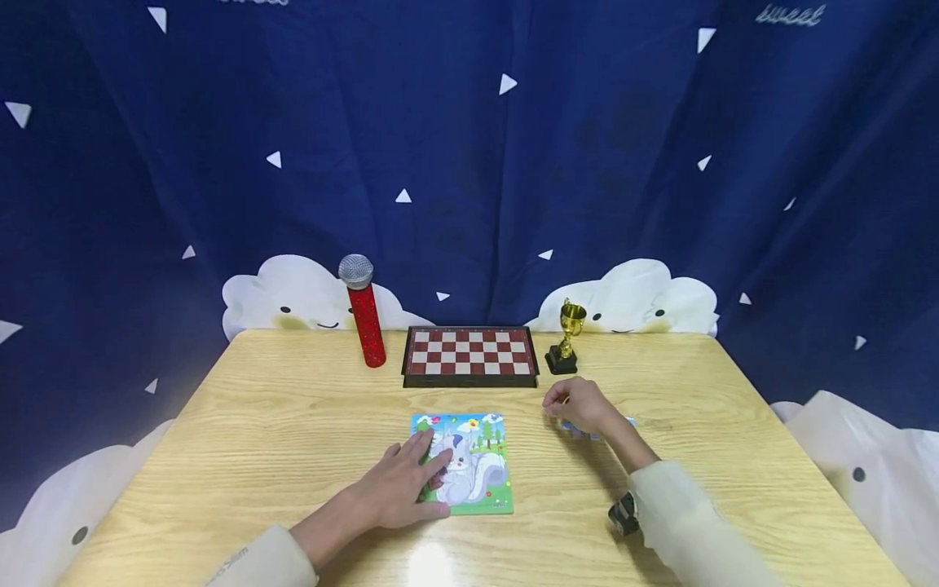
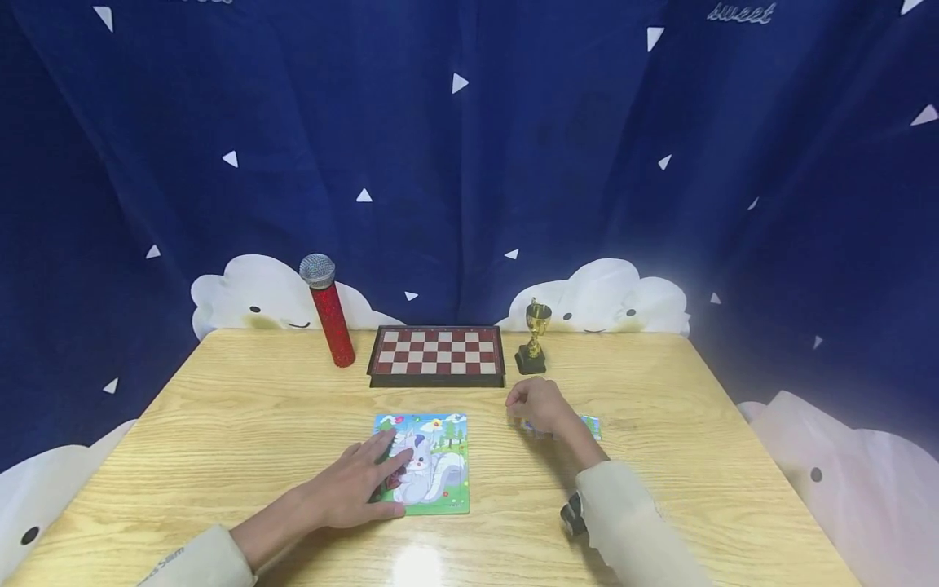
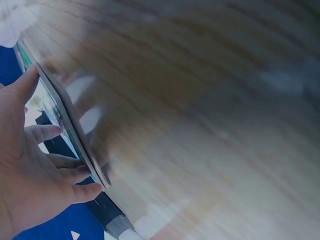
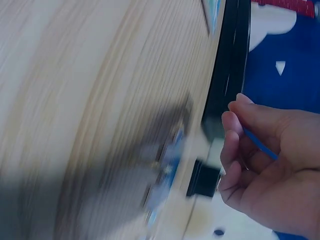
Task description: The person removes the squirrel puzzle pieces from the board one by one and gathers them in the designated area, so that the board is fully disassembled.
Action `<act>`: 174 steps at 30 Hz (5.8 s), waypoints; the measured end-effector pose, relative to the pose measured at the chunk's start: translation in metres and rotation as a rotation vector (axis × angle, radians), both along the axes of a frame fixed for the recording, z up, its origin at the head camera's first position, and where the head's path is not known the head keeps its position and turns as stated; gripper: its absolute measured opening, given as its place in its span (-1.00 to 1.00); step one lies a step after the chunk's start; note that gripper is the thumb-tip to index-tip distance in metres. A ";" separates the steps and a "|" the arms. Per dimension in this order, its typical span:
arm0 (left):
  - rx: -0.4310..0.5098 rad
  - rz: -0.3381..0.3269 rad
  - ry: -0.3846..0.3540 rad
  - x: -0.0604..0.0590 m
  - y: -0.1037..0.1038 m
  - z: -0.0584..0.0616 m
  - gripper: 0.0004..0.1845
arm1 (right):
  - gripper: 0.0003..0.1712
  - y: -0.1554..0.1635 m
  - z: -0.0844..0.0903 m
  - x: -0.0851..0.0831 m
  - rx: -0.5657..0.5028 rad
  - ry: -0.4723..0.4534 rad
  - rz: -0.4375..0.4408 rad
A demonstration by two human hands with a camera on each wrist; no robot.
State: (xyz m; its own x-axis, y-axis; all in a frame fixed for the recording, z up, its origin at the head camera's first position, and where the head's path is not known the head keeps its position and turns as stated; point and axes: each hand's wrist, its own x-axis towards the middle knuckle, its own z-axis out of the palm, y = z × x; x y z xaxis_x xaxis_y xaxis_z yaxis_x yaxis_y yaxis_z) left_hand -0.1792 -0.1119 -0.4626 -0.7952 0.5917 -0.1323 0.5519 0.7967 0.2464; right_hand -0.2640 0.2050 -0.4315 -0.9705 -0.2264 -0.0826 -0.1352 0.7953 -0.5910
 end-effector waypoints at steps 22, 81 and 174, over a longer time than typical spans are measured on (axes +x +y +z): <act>-0.011 0.014 0.003 0.013 -0.019 0.010 -0.20 | -0.95 -0.126 -0.018 -0.001 -0.098 -0.083 0.155; -0.092 0.018 0.046 0.017 -0.017 0.006 -0.31 | -0.95 -0.098 0.015 0.004 -0.235 0.002 0.087; -0.058 -0.217 0.090 0.033 0.019 0.002 -0.26 | -0.93 -0.084 -0.021 0.034 -0.020 -0.048 0.202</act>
State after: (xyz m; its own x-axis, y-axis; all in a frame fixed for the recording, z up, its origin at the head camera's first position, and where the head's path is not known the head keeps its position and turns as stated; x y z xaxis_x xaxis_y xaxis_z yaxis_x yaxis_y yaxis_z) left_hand -0.1466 -0.0932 -0.4611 -0.6606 0.7433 -0.1058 0.7291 0.6687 0.1458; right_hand -0.2296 0.1213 -0.4526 -0.9002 -0.4183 -0.1215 -0.2621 0.7429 -0.6159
